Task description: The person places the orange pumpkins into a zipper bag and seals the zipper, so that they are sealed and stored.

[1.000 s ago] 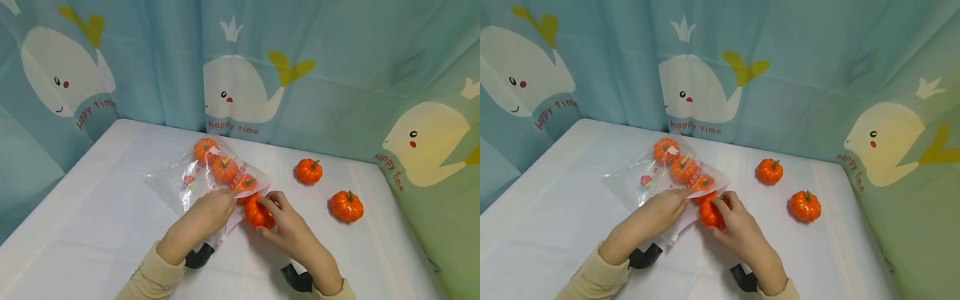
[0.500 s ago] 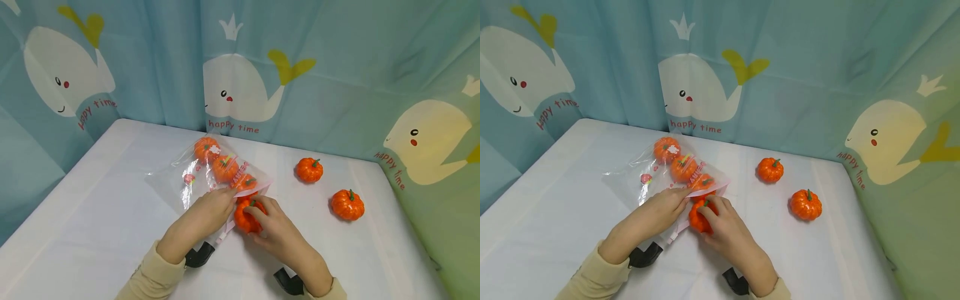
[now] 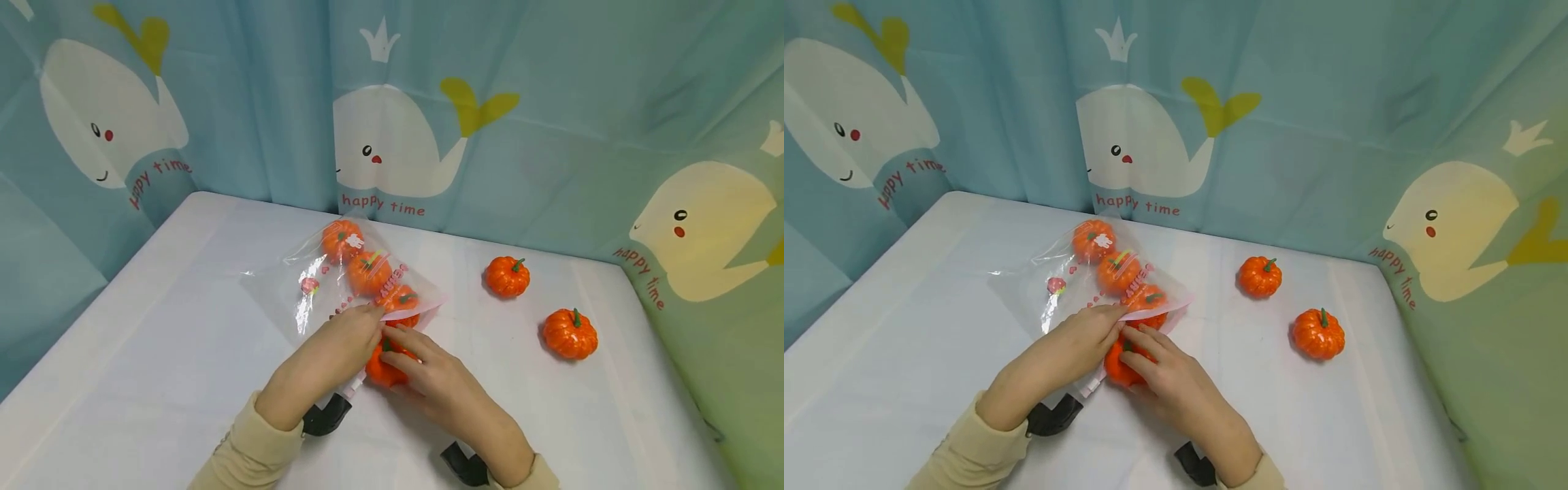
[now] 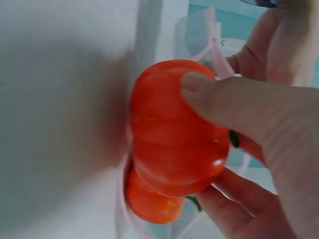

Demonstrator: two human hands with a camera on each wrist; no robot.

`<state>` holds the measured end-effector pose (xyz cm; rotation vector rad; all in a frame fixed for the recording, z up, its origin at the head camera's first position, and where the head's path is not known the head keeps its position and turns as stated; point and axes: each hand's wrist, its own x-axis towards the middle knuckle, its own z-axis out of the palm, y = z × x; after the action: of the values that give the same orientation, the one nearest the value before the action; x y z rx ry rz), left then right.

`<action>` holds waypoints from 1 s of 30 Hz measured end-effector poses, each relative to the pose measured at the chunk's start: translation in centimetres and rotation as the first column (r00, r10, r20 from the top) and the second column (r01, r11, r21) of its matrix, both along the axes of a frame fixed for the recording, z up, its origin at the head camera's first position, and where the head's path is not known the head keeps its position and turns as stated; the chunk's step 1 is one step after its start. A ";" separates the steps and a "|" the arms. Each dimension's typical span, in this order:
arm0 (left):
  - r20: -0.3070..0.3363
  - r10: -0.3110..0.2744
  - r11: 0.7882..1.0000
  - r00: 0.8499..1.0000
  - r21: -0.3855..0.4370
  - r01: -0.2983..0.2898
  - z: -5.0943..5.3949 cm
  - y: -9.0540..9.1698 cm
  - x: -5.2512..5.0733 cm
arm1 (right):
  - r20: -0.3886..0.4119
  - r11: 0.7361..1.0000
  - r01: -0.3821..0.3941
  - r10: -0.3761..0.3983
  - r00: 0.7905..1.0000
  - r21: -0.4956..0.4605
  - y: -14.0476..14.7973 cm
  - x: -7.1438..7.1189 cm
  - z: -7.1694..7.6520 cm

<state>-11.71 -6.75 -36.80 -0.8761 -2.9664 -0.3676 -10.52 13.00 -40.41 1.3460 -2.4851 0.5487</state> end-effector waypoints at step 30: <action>0.064 0.173 0.984 0.983 0.038 -0.175 0.7 0.6 0.5 | -0.043 1.000 -0.019 0.019 0.999 -0.001 -0.5 -0.1 -0.7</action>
<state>-11.17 -6.19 -36.08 -0.6054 -3.0467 -0.4568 -10.58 12.50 -41.06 1.3672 -2.4395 0.5202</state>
